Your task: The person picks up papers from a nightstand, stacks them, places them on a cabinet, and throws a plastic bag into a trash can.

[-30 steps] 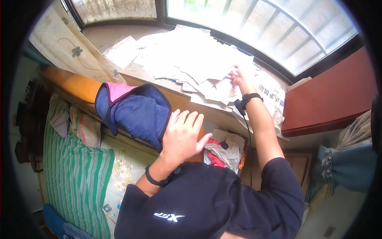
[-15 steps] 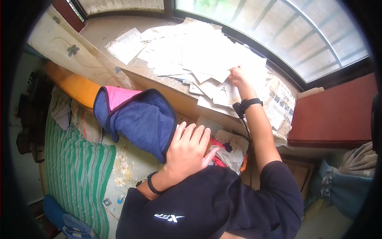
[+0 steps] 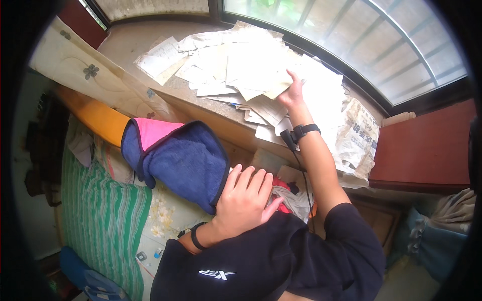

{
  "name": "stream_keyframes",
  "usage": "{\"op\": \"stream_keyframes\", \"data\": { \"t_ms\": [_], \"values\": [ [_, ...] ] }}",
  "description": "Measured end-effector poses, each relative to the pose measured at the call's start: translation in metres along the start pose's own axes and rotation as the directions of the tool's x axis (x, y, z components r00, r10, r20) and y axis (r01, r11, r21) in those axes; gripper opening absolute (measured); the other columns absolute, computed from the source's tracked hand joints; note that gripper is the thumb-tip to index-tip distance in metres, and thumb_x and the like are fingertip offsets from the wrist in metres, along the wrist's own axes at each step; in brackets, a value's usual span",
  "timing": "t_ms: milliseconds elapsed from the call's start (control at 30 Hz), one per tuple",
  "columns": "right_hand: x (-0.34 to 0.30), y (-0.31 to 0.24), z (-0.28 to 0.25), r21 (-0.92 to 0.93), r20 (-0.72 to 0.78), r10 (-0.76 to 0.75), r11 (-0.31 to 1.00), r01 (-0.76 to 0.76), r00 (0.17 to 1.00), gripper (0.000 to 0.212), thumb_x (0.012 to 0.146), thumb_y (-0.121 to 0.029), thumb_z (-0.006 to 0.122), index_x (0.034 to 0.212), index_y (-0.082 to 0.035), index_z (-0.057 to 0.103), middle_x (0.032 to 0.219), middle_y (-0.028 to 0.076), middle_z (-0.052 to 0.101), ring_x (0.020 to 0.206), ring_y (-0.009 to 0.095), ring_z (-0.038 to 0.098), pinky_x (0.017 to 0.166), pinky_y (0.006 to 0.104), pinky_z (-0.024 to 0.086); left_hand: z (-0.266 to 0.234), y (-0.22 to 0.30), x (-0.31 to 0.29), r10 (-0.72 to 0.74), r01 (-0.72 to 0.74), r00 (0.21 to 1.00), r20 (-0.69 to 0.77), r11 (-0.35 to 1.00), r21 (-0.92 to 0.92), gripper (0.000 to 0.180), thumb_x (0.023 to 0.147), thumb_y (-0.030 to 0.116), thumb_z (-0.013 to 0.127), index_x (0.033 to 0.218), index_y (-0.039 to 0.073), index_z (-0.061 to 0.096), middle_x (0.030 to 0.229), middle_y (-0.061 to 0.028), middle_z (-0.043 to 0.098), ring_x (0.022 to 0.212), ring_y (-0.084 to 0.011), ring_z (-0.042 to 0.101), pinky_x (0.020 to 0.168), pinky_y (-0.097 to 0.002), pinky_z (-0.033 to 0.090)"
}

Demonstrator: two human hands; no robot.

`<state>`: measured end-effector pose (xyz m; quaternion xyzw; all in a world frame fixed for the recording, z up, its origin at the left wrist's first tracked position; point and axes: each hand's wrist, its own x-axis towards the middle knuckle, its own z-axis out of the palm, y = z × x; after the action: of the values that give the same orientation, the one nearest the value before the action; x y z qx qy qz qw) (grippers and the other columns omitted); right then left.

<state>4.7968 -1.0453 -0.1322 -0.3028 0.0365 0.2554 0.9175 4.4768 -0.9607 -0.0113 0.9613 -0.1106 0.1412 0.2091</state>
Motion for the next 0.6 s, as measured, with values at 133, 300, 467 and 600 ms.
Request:
{"op": "stream_keyframes", "data": {
  "t_ms": [133, 300, 467, 600],
  "values": [
    [0.026, 0.009, -0.015, -0.138, -0.118, 0.101, 0.983, -0.117, 0.988, 0.036, 0.092, -0.012, 0.043, 0.121, 0.009, 0.041, 0.121, 0.023, 0.050, 0.111, 0.034, 0.053, 0.098, 0.0459, 0.043, -0.002, 0.003, 0.000, 0.007, -0.006, 1.000, 0.024, 1.000, -0.029, 0.048, 0.072, 0.039, 0.070, 0.101, 0.002, 0.063, 0.103, -0.0100, 0.061, 0.099, -0.0275, 0.056, 0.095, -0.0471, 0.040],
    [0.034, 0.023, -0.006, -0.383, -0.207, 0.053, 0.914, -0.131, 0.977, 0.034, 0.089, -0.001, 0.042, 0.121, 0.010, 0.039, 0.116, 0.022, 0.051, 0.109, 0.034, 0.054, 0.095, 0.0466, 0.046, -0.003, -0.001, -0.001, 0.011, -0.010, 1.000, 0.018, 0.999, -0.034, 0.048, 0.071, 0.039, 0.071, 0.101, 0.002, 0.063, 0.103, -0.0106, 0.061, 0.099, -0.0270, 0.057, 0.094, -0.0468, 0.041],
    [0.034, 0.032, -0.010, -0.301, -0.182, -0.115, 0.952, 0.056, 0.977, 0.037, 0.086, 0.006, 0.045, 0.124, 0.004, 0.042, 0.121, 0.019, 0.051, 0.105, 0.033, 0.056, 0.094, 0.0457, 0.046, -0.002, -0.004, -0.002, 0.015, -0.015, 1.000, 0.013, 0.999, -0.046, 0.049, 0.071, 0.040, 0.071, 0.102, 0.002, 0.063, 0.102, -0.0106, 0.061, 0.098, -0.0265, 0.057, 0.093, -0.0458, 0.042],
    [0.045, 0.035, -0.029, -0.209, -0.125, -0.086, 0.976, 0.058, 0.988, 0.035, 0.088, 0.004, 0.043, 0.123, 0.008, 0.042, 0.120, 0.021, 0.052, 0.108, 0.033, 0.054, 0.096, 0.0450, 0.044, -0.003, -0.004, -0.003, 0.031, -0.031, 0.999, 0.010, 0.998, -0.059, 0.050, 0.070, 0.040, 0.071, 0.103, 0.002, 0.062, 0.101, -0.0102, 0.062, 0.097, -0.0259, 0.057, 0.093, -0.0450, 0.042]
  ]
}}
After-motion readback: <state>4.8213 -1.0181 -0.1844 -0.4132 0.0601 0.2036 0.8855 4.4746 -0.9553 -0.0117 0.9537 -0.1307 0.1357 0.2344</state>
